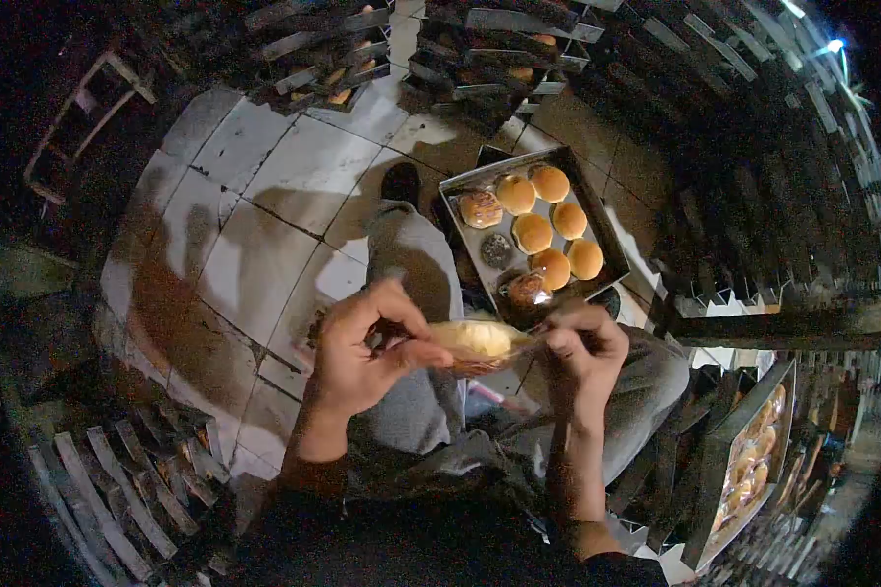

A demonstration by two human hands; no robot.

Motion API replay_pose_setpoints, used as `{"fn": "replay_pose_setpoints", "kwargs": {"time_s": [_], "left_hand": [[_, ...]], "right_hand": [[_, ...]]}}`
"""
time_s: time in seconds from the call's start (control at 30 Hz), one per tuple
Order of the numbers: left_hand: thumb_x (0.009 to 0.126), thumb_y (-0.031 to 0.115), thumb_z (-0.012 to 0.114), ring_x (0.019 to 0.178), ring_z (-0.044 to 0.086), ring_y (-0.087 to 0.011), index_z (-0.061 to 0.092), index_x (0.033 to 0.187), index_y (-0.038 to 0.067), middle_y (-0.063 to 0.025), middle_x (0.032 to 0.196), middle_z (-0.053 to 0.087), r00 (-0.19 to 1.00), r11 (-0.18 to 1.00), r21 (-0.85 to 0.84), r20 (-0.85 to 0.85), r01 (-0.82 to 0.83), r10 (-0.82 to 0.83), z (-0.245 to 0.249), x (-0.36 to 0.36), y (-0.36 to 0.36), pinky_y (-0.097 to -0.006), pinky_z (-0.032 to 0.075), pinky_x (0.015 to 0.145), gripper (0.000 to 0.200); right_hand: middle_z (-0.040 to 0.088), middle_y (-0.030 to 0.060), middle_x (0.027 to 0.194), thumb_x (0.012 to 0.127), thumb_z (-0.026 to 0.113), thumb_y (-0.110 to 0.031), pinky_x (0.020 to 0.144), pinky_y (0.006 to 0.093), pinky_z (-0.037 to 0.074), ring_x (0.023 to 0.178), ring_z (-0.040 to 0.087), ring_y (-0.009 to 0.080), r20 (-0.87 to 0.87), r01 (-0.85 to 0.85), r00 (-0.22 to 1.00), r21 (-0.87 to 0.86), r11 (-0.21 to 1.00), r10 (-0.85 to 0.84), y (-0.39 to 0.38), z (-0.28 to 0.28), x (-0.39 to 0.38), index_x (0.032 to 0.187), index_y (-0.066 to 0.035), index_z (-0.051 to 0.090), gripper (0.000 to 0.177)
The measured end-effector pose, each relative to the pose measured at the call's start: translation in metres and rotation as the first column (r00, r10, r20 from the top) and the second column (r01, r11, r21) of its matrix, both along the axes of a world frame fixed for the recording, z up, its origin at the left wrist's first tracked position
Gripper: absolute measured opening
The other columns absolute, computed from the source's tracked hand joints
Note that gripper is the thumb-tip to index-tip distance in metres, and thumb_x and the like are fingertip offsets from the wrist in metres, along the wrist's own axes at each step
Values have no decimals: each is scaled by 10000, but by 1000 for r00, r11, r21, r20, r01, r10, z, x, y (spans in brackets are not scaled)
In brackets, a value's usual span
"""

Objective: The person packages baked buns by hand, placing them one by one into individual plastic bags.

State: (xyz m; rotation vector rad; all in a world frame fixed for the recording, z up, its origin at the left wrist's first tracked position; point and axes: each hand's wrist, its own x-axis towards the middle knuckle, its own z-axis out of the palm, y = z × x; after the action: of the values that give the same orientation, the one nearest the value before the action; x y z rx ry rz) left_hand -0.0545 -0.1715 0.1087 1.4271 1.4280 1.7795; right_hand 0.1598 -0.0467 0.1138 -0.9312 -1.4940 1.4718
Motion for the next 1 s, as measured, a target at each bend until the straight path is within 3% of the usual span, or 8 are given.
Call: {"fn": "replay_pose_setpoints", "kwargs": {"time_s": [0.13,0.17,0.3,0.33,0.47,0.7,0.9,1.0], "left_hand": [[851,113,802,697,549,-111,598,858,26,-24,749,600,979,979,-93,74,-183,190,-11,-1,38,-263,455,659,222],[851,113,802,697,549,-111,598,858,26,-24,749,600,979,978,-89,68,-186,193,-10,0,32,-263,455,659,222],[881,99,770,734,559,-93,594,884,7,-39,747,606,964,925,-271,-64,-265,258,-4,7,4,-273,471,674,199],[890,93,760,741,558,-92,595,885,4,-39,755,609,959,899,-340,-44,-277,279,-14,7,-2,-269,470,679,188],[917,97,734,757,554,-90,594,900,-2,-42,788,617,936,877,-327,-91,-352,341,6,17,-3,-258,462,687,173],[914,106,726,750,526,-94,562,893,25,4,763,570,901,864,-279,-240,-420,361,14,27,2,-251,442,710,184],[970,219,686,456,466,-63,539,930,27,-2,714,554,889,669,-730,208,-137,409,-49,48,-84,-247,383,368,245],[991,179,645,680,597,-114,550,1168,15,-67,944,605,880,703,-709,297,-56,370,-49,70,-95,-251,483,438,259]], "right_hand": [[618,-1,724,874,756,-113,475,249,406,542,520,81,73,-32,996,-217,976,49,26,1,-34,902,-19,706,109],[623,4,734,888,744,-121,466,256,408,531,517,80,-221,-112,975,-419,901,18,41,-34,-31,896,-29,690,108],[649,8,767,845,809,-146,547,251,456,614,559,100,-111,-77,993,-273,959,48,32,-93,-9,842,-40,693,157],[668,1,796,822,832,-144,686,262,485,717,593,108,-80,-86,995,-482,872,54,22,-80,-6,843,-39,703,167],[666,-5,798,846,812,-152,585,255,472,668,581,98,-103,-78,993,-275,958,51,17,-71,-6,893,-28,711,167],[659,23,804,914,743,-220,531,251,452,631,564,104,-120,-190,981,-395,899,155,36,-81,-18,905,-41,675,191],[583,58,629,1015,568,-353,429,333,412,441,513,191,-303,-389,921,-741,548,244,-69,-178,2,895,-83,602,298],[627,92,766,1018,530,-465,471,345,463,567,593,221,-313,-363,931,-764,533,185,-89,-166,10,1026,-67,610,405]]}}
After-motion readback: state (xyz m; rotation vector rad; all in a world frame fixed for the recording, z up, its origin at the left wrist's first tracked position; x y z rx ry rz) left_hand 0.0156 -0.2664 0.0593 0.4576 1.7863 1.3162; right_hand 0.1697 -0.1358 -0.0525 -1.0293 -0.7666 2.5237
